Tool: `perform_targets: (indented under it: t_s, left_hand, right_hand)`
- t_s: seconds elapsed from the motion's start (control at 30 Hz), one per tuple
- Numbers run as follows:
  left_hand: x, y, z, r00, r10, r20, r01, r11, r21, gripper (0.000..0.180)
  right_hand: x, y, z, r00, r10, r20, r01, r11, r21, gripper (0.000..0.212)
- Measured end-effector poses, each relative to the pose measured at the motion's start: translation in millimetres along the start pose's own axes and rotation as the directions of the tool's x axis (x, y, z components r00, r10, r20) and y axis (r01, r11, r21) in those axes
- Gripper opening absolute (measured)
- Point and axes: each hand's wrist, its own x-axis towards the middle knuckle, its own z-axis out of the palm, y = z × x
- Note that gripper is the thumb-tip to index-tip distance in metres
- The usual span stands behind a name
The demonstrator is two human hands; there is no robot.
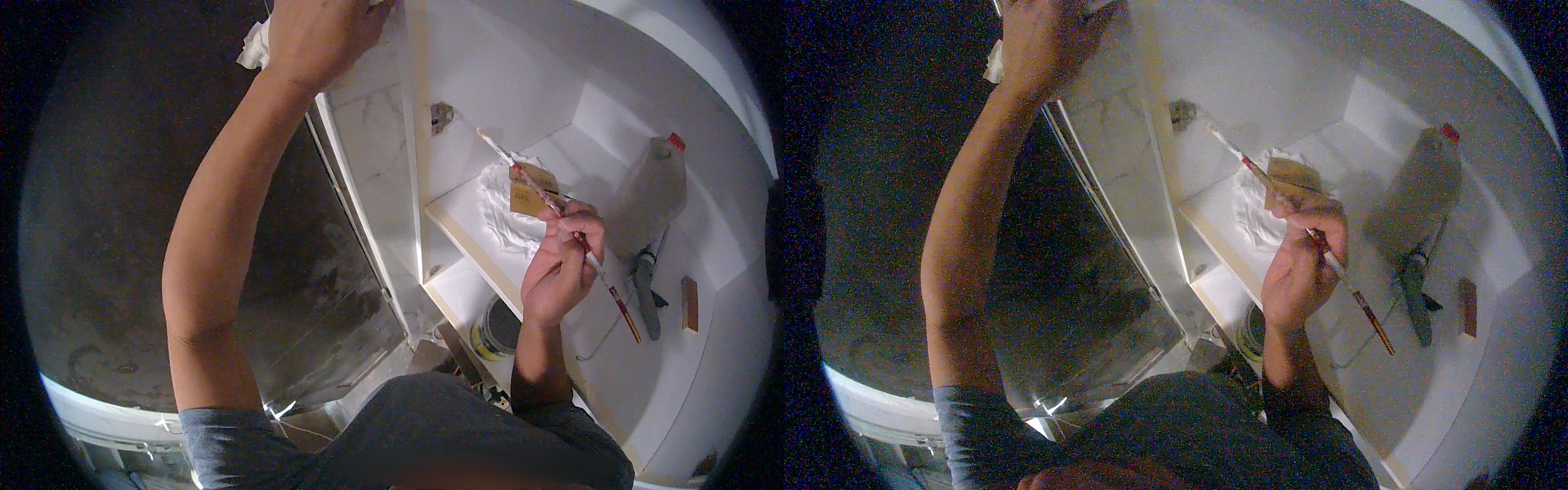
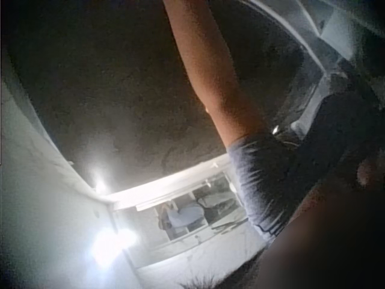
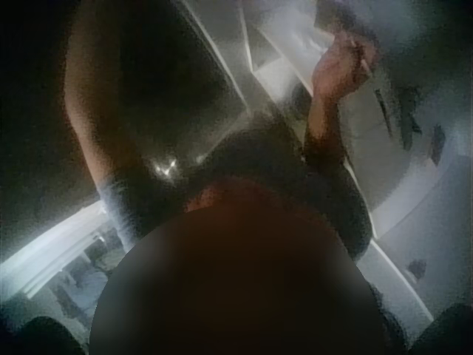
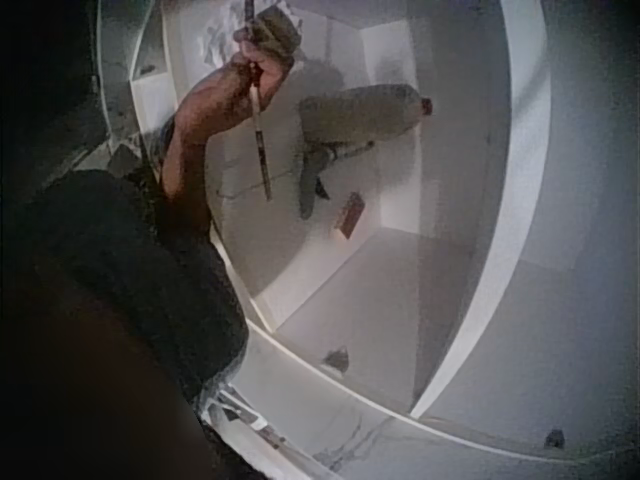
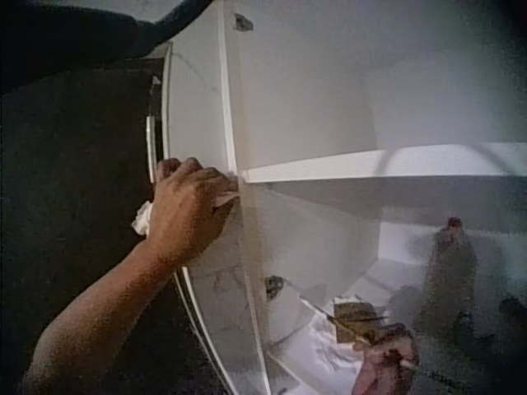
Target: The person paints the interior of a white cabinet using a small brush and a paint can. They repeatedly dip the brush into the paint, apply it to the cabinet edges and shelves, and wipe excess paint with a cloth. The person moves the paint can to a different location and continues painting.
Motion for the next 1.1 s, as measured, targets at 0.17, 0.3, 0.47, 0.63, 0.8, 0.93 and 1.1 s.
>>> perform_targets:
  t_s: [0.17,0.3,0.47,0.63,0.8,0.93,1.1]
  left_hand:
    - [-2.0,1.4,-0.3,0.997,-0.026,0.066,0.026,1.0,0.008,0.02]
    - [-8.7,1.2,8.2,1.0,-0.002,-0.015,0.002,1.0,0.01,0.02]
    - [-15.2,5.3,7.0,0.999,0.036,0.009,-0.036,0.999,0.003,0.019]
    - [-17.9,7.6,6.6,0.999,0.019,0.025,-0.019,1.0,-0.011,0.017]
    - [-30.1,10.9,8.0,0.998,0.041,0.056,-0.041,0.999,0.007,0.017]
    - [-37.1,16.7,9.3,0.997,0.061,0.037,-0.061,0.998,0.017,0.018]
    - [-53.0,9.8,22.6,0.989,0.073,0.128,-0.095,0.979,0.178,0.024]
  right_hand:
    - [-0.8,-0.2,-1.4,1.0,0.009,-0.02,-0.01,0.999,-0.05,0.013]
    - [-1.6,0.2,0.0,0.999,0.018,-0.034,-0.019,1.0,-0.022,0.013]
    - [-1.1,-0.2,-0.7,0.998,0.019,-0.055,-0.02,0.999,-0.027,0.012]
    - [-1.8,1.8,-4.1,0.999,0.004,-0.043,-0.007,0.998,-0.055,0.012]
    - [-0.9,-0.1,-2.9,0.999,0.004,-0.04,-0.007,0.998,-0.069,0.013]
    - [-1.2,1.6,-5.3,0.999,0.006,-0.04,-0.008,0.999,-0.044,0.014]
    - [-0.3,0.5,-3.6,0.999,0.027,-0.032,-0.027,1.0,-0.01,0.014]
